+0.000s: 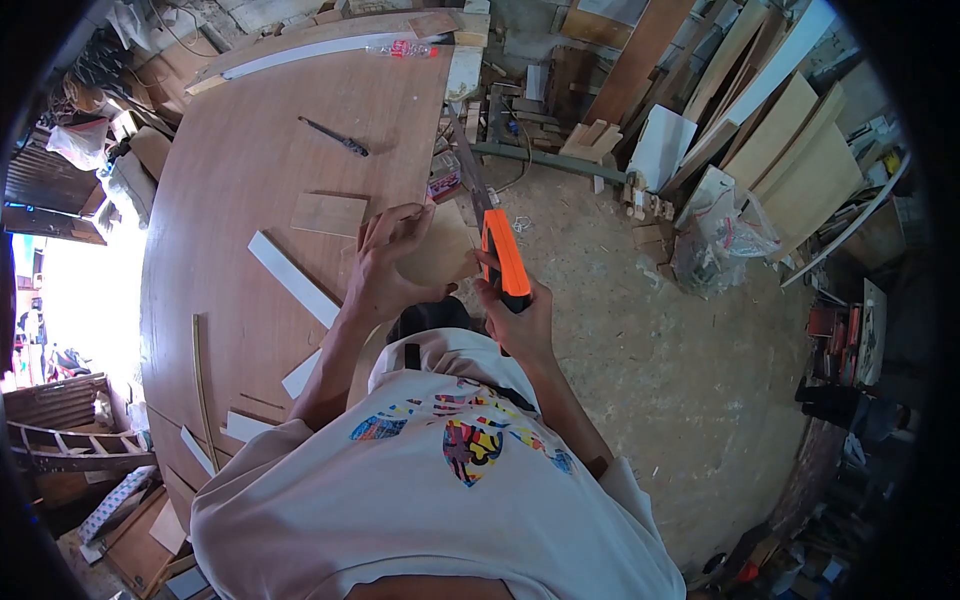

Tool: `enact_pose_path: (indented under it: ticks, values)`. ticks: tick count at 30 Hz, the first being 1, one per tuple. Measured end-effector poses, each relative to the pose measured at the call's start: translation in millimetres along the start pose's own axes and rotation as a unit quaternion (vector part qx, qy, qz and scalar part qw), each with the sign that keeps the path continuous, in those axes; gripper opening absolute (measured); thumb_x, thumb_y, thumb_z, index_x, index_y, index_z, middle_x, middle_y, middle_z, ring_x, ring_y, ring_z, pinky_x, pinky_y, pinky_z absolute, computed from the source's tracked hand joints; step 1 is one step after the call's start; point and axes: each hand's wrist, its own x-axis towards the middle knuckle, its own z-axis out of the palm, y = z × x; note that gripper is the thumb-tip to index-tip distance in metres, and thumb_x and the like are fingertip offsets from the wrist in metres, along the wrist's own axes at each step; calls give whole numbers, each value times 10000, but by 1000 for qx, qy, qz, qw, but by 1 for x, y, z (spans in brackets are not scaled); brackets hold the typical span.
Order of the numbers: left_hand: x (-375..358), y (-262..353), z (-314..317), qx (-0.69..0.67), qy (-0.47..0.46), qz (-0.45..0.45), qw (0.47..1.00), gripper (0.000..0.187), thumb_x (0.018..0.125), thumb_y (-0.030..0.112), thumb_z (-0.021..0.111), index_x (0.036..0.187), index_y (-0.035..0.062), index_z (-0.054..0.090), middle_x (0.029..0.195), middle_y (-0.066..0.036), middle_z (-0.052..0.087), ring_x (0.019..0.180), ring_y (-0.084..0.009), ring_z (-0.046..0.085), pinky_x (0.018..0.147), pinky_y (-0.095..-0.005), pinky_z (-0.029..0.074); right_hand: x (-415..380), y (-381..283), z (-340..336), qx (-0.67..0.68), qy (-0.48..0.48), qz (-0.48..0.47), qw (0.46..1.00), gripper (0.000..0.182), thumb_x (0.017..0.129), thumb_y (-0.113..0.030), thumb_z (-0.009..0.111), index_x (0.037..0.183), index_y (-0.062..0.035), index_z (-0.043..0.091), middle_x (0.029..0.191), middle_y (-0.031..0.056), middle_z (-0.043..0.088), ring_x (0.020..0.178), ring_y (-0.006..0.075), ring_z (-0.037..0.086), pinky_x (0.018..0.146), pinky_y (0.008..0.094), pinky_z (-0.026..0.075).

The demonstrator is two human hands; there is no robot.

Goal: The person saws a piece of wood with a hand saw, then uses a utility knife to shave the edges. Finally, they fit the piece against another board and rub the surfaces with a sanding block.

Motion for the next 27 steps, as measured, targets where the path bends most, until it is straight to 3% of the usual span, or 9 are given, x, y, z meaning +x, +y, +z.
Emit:
enact_pose_path:
  ticks: [5, 11, 13, 19, 21, 27]
  values:
    - [-1, 1, 5, -11, 15, -21, 1000, 906, 453, 236, 847, 1303, 103, 560, 1264, -60, 496, 1174, -252, 475, 1050, -385, 313, -2, 11, -7, -28, -24, 16, 999, 297, 885, -60, 607, 1181, -42, 624, 550, -48, 481, 368, 34, 412, 353, 213, 318]
    - [-1, 1, 4, -10, 42, -13, 999, 859, 462, 237, 848, 1264, 83, 583, 1249, -53, 499, 1167, -242, 472, 1034, -389, 317, -7, 11, 8, 59, 10, 3, 998, 345, 890, -41, 589, 1235, -33, 584, 558, -34, 474, 368, 36, 404, 359, 209, 326]
    - [-1, 1, 4, -23, 51, -11, 998, 817, 471, 240, 845, 1233, 77, 602, 1229, -43, 505, 1149, -241, 476, 1019, -392, 322, -7, 8, 11, 22, 26, 0, 999, 382, 900, -36, 564, 1276, 16, 522, 505, -21, 422, 361, 61, 376, 379, 237, 320]
    - [-1, -3, 3, -31, 34, -1, 999, 851, 475, 275, 862, 1258, 85, 588, 1233, -44, 502, 1159, -243, 472, 1023, -388, 323, -1, 22, -1, 25, 19, 1, 1000, 368, 882, -18, 591, 1249, -32, 572, 574, -30, 484, 376, 40, 412, 355, 211, 320]
    - [-1, -2, 3, -97, -16, -58, 993, 924, 480, 252, 877, 1316, 59, 537, 1279, -82, 487, 1189, -233, 486, 1046, -373, 352, -4, 16, 1, 23, 18, 3, 1000, 362, 879, -15, 593, 1240, -34, 578, 578, -29, 491, 377, 38, 412, 355, 211, 315]
    - [-5, -29, 9, -269, -112, -90, 952, 882, 577, 300, 888, 1307, -25, 512, 1264, -128, 537, 1128, -217, 532, 1018, -336, 378, -10, 10, 4, 20, 2, 10, 1000, 352, 874, -10, 602, 1224, -36, 591, 590, -37, 505, 387, 29, 396, 365, 208, 293]
